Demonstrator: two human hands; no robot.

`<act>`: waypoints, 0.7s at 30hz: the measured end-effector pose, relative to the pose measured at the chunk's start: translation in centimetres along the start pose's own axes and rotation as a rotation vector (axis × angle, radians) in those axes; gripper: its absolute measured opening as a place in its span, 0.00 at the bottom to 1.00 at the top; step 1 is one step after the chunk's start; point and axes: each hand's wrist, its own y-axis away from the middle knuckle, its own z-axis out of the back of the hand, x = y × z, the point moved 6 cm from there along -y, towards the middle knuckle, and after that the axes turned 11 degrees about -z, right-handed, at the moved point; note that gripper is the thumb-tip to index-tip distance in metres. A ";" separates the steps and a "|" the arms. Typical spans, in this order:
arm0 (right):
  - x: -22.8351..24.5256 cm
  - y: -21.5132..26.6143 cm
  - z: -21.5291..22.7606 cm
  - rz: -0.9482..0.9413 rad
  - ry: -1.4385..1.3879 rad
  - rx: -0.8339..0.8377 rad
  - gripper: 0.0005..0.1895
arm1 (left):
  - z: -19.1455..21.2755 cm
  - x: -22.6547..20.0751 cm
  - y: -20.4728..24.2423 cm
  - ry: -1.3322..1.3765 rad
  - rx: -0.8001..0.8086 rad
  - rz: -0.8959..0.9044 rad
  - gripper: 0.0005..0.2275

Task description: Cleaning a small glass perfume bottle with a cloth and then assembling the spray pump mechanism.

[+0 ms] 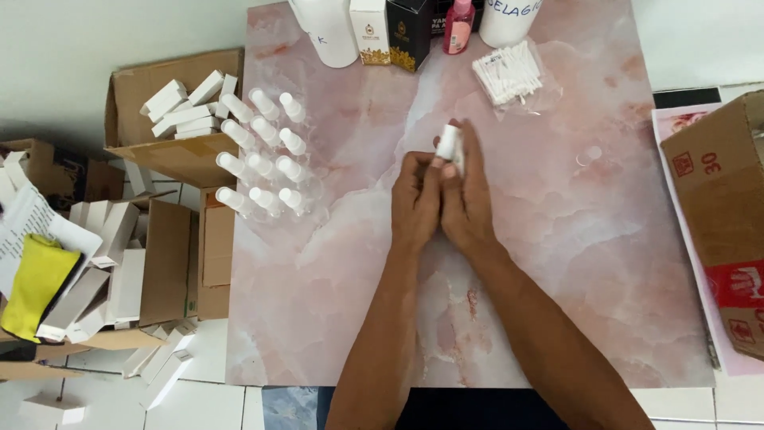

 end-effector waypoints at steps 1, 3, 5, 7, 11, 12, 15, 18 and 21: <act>-0.3 -0.3 0.2 0.001 0.000 0.003 0.31 | 0.0 1.1 0.0 0.000 -0.004 -0.001 0.13; -1.4 -0.7 1.6 -0.059 -0.055 -0.110 0.39 | -0.7 3.2 0.1 0.127 0.085 -0.017 0.10; 0.2 -1.0 2.1 -0.179 -0.235 -0.143 0.31 | -1.5 0.2 0.9 0.350 0.143 0.054 0.08; 0.2 -1.3 2.7 -0.299 -0.416 -0.181 0.27 | -2.3 -2.0 1.6 0.572 0.205 0.129 0.08; 0.3 -0.9 1.8 -0.492 -0.620 -0.129 0.30 | -2.5 -2.2 1.6 0.642 0.190 0.251 0.10; 1.0 -0.6 1.0 -0.539 -0.580 -0.095 0.30 | -2.1 -1.8 1.2 0.617 0.129 0.253 0.10; 0.0 -1.0 0.3 -0.422 -0.211 0.032 0.26 | -1.3 0.6 0.4 0.434 0.032 0.183 0.10; -1.8 -0.3 0.6 -0.235 0.191 -0.008 0.23 | 0.3 2.0 -0.1 0.161 -0.123 0.076 0.12; -2.9 -0.4 -0.4 0.100 0.258 0.060 0.25 | 1.4 -1.4 0.2 0.023 -0.245 0.023 0.18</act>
